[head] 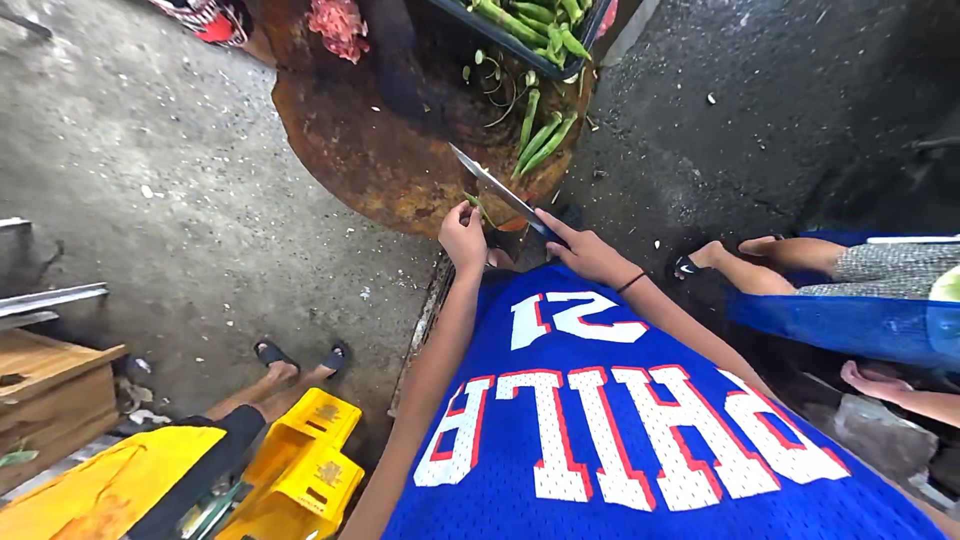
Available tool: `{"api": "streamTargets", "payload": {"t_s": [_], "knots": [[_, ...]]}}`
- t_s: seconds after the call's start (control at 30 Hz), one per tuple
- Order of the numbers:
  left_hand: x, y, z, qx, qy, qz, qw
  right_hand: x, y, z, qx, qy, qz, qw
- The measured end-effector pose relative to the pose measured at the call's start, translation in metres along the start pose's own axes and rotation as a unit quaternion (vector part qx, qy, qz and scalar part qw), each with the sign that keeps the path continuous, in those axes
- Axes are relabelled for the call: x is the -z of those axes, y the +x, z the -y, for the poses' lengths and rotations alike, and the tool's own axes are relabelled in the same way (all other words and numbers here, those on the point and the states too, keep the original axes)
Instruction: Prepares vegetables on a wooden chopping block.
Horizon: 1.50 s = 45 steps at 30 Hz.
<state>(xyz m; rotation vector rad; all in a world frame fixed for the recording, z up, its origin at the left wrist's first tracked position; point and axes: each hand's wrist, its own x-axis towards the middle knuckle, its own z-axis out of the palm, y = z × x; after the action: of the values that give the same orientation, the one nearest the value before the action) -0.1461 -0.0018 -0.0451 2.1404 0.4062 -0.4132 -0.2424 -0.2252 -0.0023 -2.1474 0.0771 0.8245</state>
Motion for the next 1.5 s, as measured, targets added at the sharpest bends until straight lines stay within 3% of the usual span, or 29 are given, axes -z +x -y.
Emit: {"api": "streamTargets", "payload": {"t_s": [0.3,0.9,1.07,1.2,1.5], "knots": [[-0.005,-0.001,0.01,-0.017,0.012,-0.018,1.0,-0.001,0.036,0.033,0.022,-0.034,0.049,0.998],[-0.011,-0.007,0.005,0.009,0.039,-0.064,0.997,-0.025,0.024,0.004,-0.002,-0.041,0.063,0.997],[-0.012,-0.006,0.005,0.015,0.024,-0.069,0.997,-0.035,-0.003,-0.029,0.013,-0.034,0.024,0.999],[-0.011,-0.004,0.006,0.012,0.016,-0.06,0.998,-0.02,-0.01,-0.036,0.013,-0.006,0.031,0.999],[-0.011,-0.001,-0.012,-0.027,0.051,-0.012,0.998,0.024,-0.016,-0.043,0.017,0.087,-0.061,0.994]]}}
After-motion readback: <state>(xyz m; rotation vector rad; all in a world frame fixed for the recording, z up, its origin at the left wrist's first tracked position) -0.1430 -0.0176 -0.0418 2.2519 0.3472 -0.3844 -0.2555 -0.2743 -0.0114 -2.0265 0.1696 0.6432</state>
